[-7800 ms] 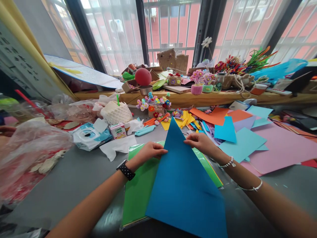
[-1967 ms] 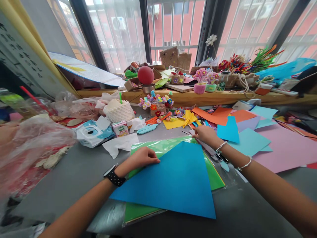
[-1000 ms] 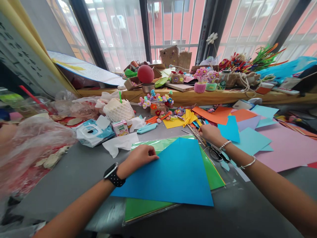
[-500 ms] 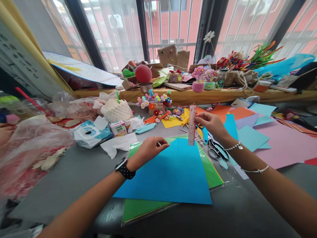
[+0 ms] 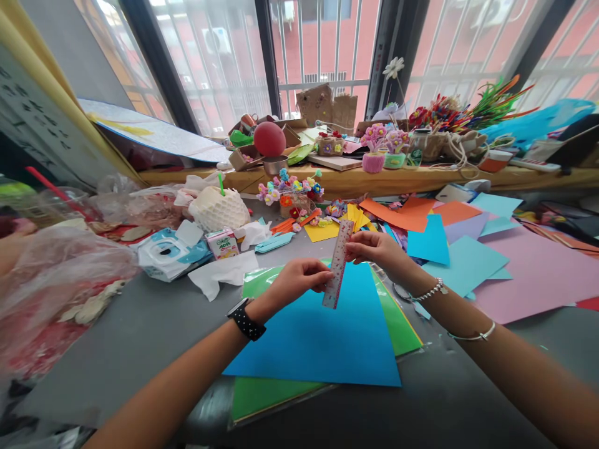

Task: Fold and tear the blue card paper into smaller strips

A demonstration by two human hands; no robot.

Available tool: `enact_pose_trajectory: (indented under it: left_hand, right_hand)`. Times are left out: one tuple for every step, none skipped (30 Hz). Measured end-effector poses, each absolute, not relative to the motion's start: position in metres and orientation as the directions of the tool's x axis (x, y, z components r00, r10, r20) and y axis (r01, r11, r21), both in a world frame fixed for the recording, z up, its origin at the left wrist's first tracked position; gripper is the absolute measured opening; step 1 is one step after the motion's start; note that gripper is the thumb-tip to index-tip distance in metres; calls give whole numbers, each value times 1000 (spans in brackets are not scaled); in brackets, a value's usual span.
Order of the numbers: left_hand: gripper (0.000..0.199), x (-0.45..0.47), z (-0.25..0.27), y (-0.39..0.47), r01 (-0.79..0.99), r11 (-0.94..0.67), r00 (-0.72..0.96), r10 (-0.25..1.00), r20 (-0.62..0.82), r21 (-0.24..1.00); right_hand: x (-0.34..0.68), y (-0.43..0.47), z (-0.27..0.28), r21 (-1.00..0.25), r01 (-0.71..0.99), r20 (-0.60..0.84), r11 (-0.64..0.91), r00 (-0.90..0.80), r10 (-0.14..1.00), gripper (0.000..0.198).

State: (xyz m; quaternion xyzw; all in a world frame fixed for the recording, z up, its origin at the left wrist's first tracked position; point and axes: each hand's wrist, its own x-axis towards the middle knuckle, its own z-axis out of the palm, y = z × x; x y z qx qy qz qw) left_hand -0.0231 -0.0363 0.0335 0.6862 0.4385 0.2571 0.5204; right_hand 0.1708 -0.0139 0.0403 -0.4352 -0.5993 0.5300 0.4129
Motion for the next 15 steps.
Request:
enact_pose_trajectory:
  left_hand:
    - [27, -25, 33, -36, 341, -81, 483, 870, -101, 937]
    - [27, -27, 33, -36, 347, -91, 490, 866, -98, 934]
    - [26, -28, 33, -36, 355, -103, 503, 859, -97, 929]
    - [25, -30, 34, -36, 369, -118, 515, 851, -98, 922]
    - [25, -32, 34, -37, 391, -135, 526, 845, -100, 910]
    - [25, -34, 35, -37, 419, -156, 531, 841, -102, 895]
    - [24, -36, 36, -36, 449, -178, 530, 842, -100, 876]
    - [24, -38, 36, -36, 475, -201, 523, 847, -91, 856]
    - [25, -39, 36, -36, 492, -218, 518, 852, -82, 843]
    - [26, -41, 36, -35, 493, -222, 519, 851, -79, 841]
    - [28, -43, 35, -35, 478, -206, 525, 847, -90, 854]
    - [30, -44, 34, -34, 455, -171, 536, 837, -115, 874]
    - [32, -46, 33, -34, 429, -124, 550, 822, -149, 895]
    - [33, -47, 33, -34, 402, -75, 566, 804, -184, 912]
    - [32, -48, 34, -33, 380, -32, 577, 789, -210, 925]
  right_hand:
    - [171, -13, 40, -995, 85, 24, 50, -286, 958, 26]
    - [171, -13, 39, -996, 82, 22, 47, -283, 959, 26]
    - [172, -13, 39, -996, 76, 27, 49, -271, 962, 28]
    - [173, -12, 39, -996, 72, 39, 58, -253, 967, 30]
    - [175, -12, 40, -994, 75, 54, 74, -239, 969, 33]
    - [177, -11, 40, -992, 88, 67, 90, -236, 969, 35]
    - [180, -11, 40, -988, 112, 72, 102, -245, 967, 37]
    - [183, -12, 39, -984, 141, 68, 107, -259, 964, 36]
    - [187, -12, 38, -980, 169, 54, 103, -270, 961, 34]
    - [190, -14, 37, -978, 190, 38, 92, -267, 963, 32]
    - [194, -16, 35, -977, 200, 21, 73, -250, 968, 31]
    - [198, -18, 32, -979, 198, 7, 54, -227, 974, 30]
    - [201, -20, 30, -981, 189, -5, 35, -208, 978, 29]
    - [205, -23, 27, -984, 178, -19, 17, -202, 979, 28]
    - [208, -27, 25, -986, 169, -40, -3, -214, 976, 28]
